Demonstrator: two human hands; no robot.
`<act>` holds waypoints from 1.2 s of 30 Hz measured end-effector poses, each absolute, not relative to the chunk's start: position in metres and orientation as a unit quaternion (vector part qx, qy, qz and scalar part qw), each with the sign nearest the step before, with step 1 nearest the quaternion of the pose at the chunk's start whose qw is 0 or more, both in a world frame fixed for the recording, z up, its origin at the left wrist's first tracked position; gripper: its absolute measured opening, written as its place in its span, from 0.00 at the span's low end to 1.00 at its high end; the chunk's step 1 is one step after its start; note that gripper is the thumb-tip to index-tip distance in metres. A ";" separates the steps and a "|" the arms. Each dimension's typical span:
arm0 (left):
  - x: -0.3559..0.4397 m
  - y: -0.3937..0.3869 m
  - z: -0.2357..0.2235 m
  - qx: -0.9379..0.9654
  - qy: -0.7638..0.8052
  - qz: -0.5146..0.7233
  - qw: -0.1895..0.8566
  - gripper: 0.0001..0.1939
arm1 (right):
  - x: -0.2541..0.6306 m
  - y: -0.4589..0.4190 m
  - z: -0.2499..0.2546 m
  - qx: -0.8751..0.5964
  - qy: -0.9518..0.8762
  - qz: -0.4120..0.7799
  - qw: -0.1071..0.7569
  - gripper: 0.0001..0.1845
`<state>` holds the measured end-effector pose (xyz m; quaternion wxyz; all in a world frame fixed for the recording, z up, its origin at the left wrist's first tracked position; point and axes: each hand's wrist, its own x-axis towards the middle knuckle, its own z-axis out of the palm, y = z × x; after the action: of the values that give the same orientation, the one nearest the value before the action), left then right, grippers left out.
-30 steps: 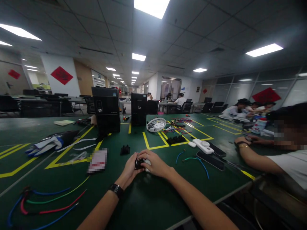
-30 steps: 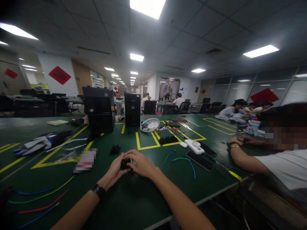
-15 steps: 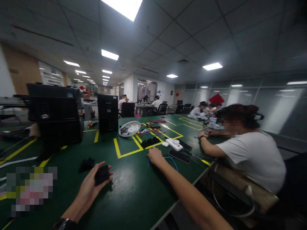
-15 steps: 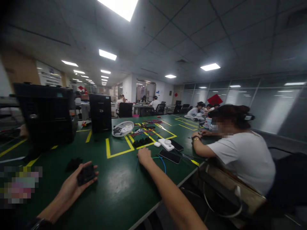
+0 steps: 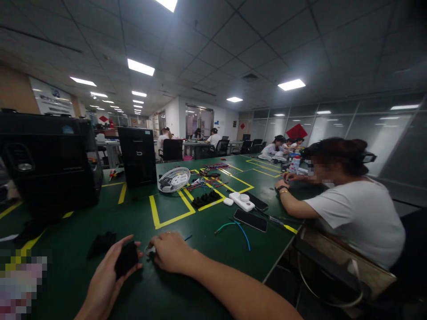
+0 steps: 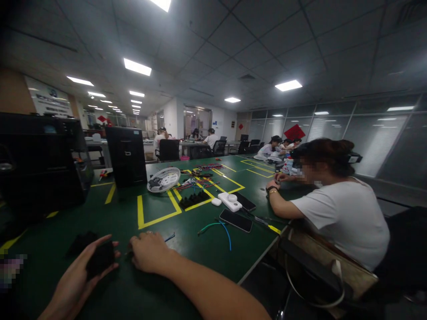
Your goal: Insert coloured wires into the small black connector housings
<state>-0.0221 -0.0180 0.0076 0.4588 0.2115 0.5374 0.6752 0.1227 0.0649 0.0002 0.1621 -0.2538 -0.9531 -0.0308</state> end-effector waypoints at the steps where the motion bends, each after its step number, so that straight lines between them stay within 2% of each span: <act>1: -0.021 -0.018 0.009 0.211 0.539 0.674 0.459 0.14 | 0.124 0.065 0.000 -0.253 -0.954 -0.030 0.160 0.16; 9: -0.018 -0.023 0.013 0.210 0.543 0.674 0.456 0.14 | 0.124 0.060 0.004 -0.257 -0.950 0.008 0.178 0.12; 18: -0.018 -0.025 0.016 0.194 0.547 0.684 0.443 0.12 | 0.118 0.058 -0.001 -0.275 -0.893 0.273 0.227 0.08; 25: -0.019 -0.024 0.014 0.204 0.546 0.672 0.456 0.13 | 0.114 0.063 -0.008 -0.281 -0.841 0.401 0.233 0.06; 30: -0.021 -0.022 0.011 0.210 0.542 0.671 0.460 0.13 | 0.116 0.064 -0.008 -0.276 -0.826 0.435 0.230 0.10; 36: -0.022 -0.023 0.007 0.221 0.537 0.677 0.452 0.13 | 0.118 0.065 -0.010 -0.297 -0.845 0.403 0.186 0.14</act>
<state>-0.0223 -0.0235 0.0067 0.4517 0.2206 0.5370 0.6775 0.1176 0.0645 -0.0095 0.1857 -0.2972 -0.8454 0.4032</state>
